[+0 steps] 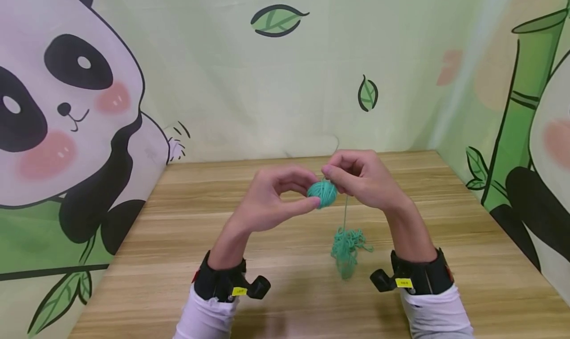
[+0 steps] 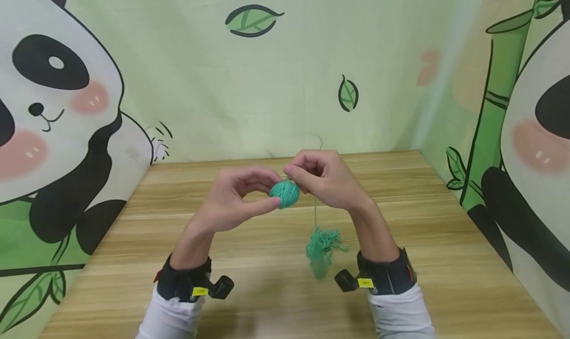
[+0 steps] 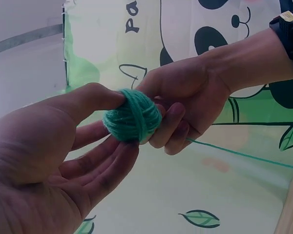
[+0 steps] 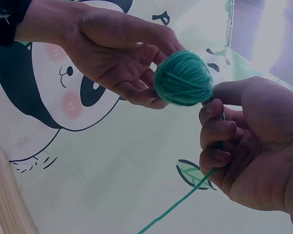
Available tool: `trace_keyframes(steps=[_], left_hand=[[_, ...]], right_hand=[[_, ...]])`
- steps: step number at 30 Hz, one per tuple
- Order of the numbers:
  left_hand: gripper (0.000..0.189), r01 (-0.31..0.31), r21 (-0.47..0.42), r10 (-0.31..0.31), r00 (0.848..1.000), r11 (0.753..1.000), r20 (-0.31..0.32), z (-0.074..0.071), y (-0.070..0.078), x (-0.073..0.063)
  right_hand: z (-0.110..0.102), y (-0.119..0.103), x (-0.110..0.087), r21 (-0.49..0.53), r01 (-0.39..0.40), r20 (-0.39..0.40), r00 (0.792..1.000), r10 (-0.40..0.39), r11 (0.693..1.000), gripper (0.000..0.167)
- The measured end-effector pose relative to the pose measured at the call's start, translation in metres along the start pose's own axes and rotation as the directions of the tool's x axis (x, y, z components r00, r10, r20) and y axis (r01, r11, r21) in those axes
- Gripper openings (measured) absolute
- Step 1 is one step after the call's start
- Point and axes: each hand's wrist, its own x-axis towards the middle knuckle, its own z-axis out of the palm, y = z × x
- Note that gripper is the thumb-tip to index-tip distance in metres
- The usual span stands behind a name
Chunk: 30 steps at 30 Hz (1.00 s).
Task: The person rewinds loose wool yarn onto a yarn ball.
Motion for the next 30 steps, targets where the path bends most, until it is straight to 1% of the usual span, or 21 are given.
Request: trace_keyframes(steps=[5,9,15,23,27,30], left_hand=[[0.028,-0.016,0.053,0.016,1.000,0.998,-0.011,-0.0005,-0.0025,0.0011],[0.027,-0.030,0.085,0.031,0.999,0.996,-0.020,-0.0007,-0.0041,0.0024],[0.024,-0.027,0.131,0.033,0.998,0.991,-0.047,-0.0004,-0.0049,0.0034],[0.024,-0.009,0.176,0.030,0.992,0.984,-0.121,-0.0007,-0.0081,0.0028],[0.025,-0.012,0.192,0.043,0.987,0.981,-0.154,-0.0012,-0.0097,0.0032],[0.025,-0.018,0.188,0.051,0.983,0.982,-0.175,-0.0017,-0.0105,0.0036]], right_hand=[[-0.0007,-0.0003,-0.0001,-0.003,0.007,-0.009,1.000,-0.007,1.000,0.020],[-0.0014,-0.0013,-0.0003,-0.025,0.014,-0.024,1.000,-0.014,1.000,0.019],[-0.0027,-0.0031,-0.0017,-0.049,0.020,-0.034,0.999,-0.022,0.999,0.018],[-0.0028,-0.0028,-0.0031,-0.022,0.055,-0.007,0.998,-0.055,0.998,0.019],[-0.0029,-0.0032,-0.0033,-0.001,0.078,0.015,0.997,-0.078,0.997,0.022],[-0.0034,-0.0034,-0.0035,0.006,0.090,0.028,0.996,-0.090,0.996,0.022]])
